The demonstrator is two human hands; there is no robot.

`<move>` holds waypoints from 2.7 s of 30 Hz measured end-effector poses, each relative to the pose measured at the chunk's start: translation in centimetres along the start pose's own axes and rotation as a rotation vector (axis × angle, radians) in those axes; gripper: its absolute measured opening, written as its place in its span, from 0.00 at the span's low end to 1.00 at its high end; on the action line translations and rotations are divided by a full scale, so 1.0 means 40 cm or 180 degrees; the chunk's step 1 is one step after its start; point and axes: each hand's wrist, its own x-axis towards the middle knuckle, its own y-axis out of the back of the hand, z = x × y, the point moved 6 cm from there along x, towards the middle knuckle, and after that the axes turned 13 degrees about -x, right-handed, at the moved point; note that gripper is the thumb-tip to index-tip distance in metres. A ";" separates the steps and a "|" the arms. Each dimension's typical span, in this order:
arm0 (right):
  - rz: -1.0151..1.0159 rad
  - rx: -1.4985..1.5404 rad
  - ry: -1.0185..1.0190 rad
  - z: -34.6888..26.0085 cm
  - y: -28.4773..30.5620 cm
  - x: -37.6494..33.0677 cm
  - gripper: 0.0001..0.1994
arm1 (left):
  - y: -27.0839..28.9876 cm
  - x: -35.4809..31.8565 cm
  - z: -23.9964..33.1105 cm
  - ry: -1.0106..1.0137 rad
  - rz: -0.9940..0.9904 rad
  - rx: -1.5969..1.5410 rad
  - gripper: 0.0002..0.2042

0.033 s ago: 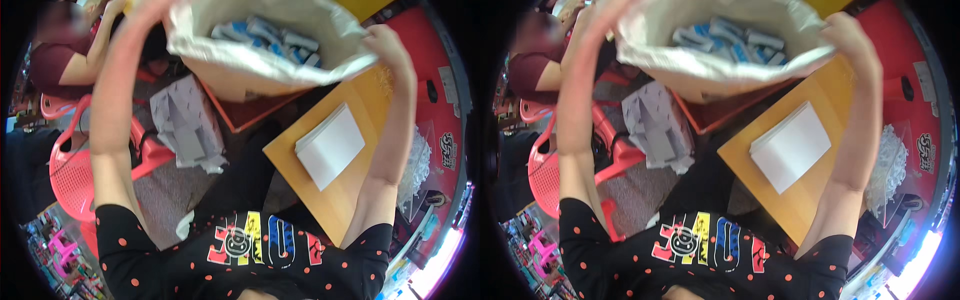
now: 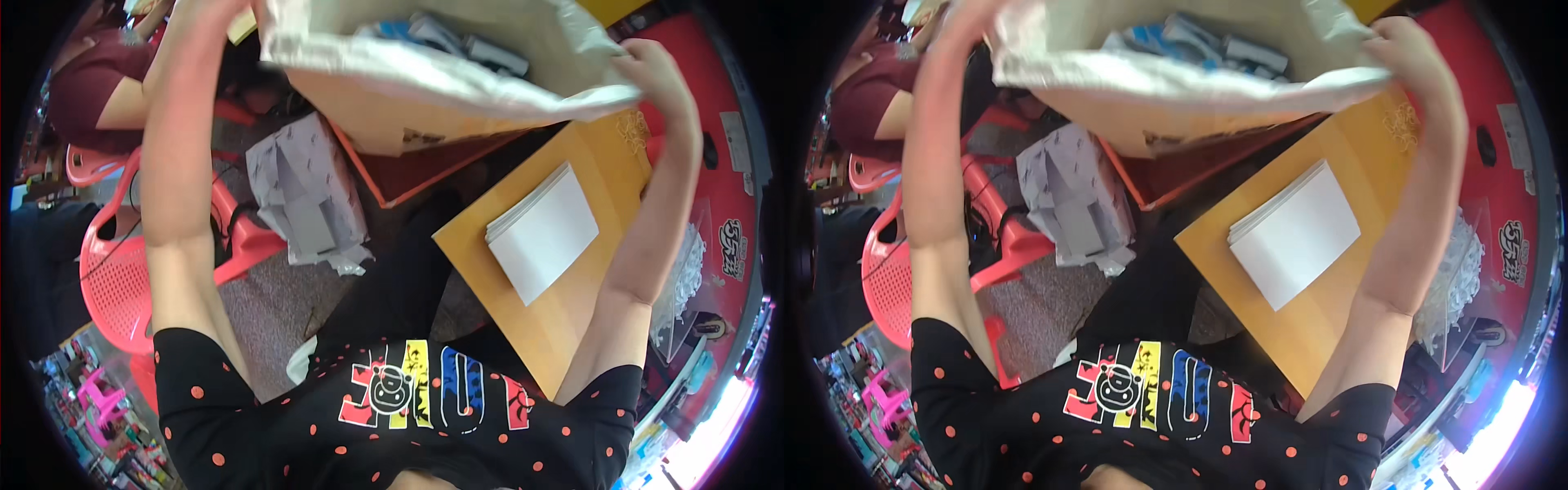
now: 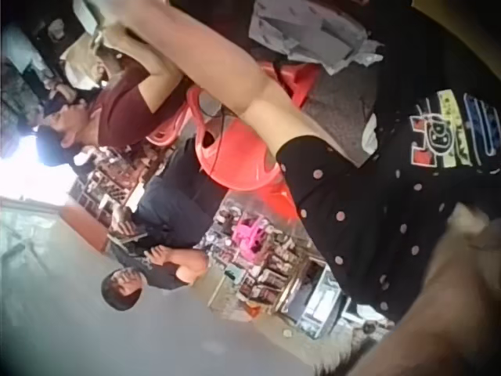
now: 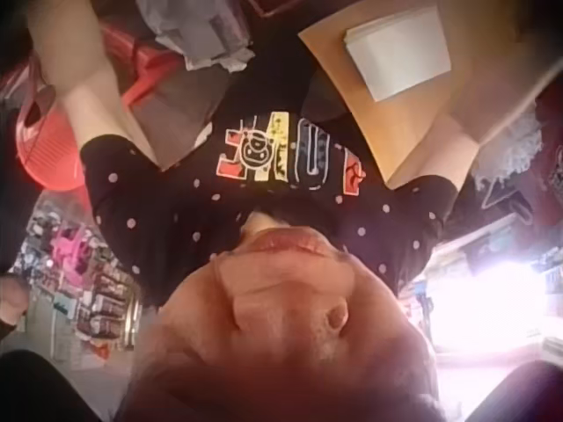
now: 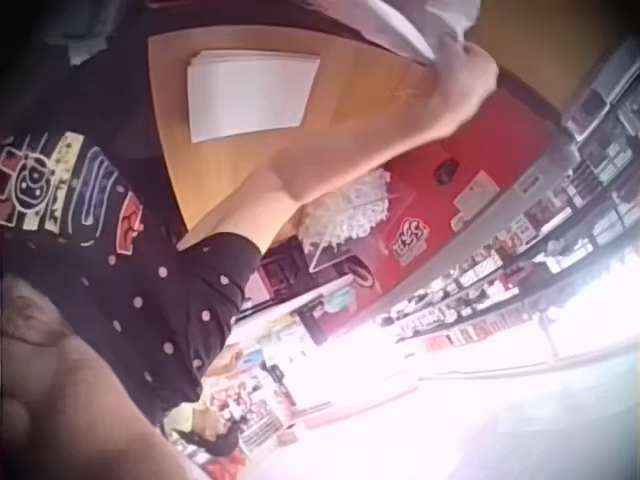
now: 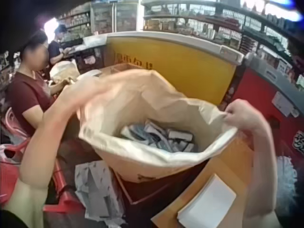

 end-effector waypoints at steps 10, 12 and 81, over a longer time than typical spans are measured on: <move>0.0542 -0.0467 0.0038 0.025 0.070 0.129 0.15 | 0.145 0.135 0.029 0.0248 0.0408 0.0757 0.16; 0.0405 -0.0382 -0.0192 0.034 0.152 0.134 0.12 | 0.192 0.157 0.076 0.0189 0.0491 0.0336 0.16; 0.2050 0.0387 0.1073 -0.411 -0.149 -1.204 0.14 | -0.542 -1.107 0.320 0.2998 -0.2713 -0.6558 0.31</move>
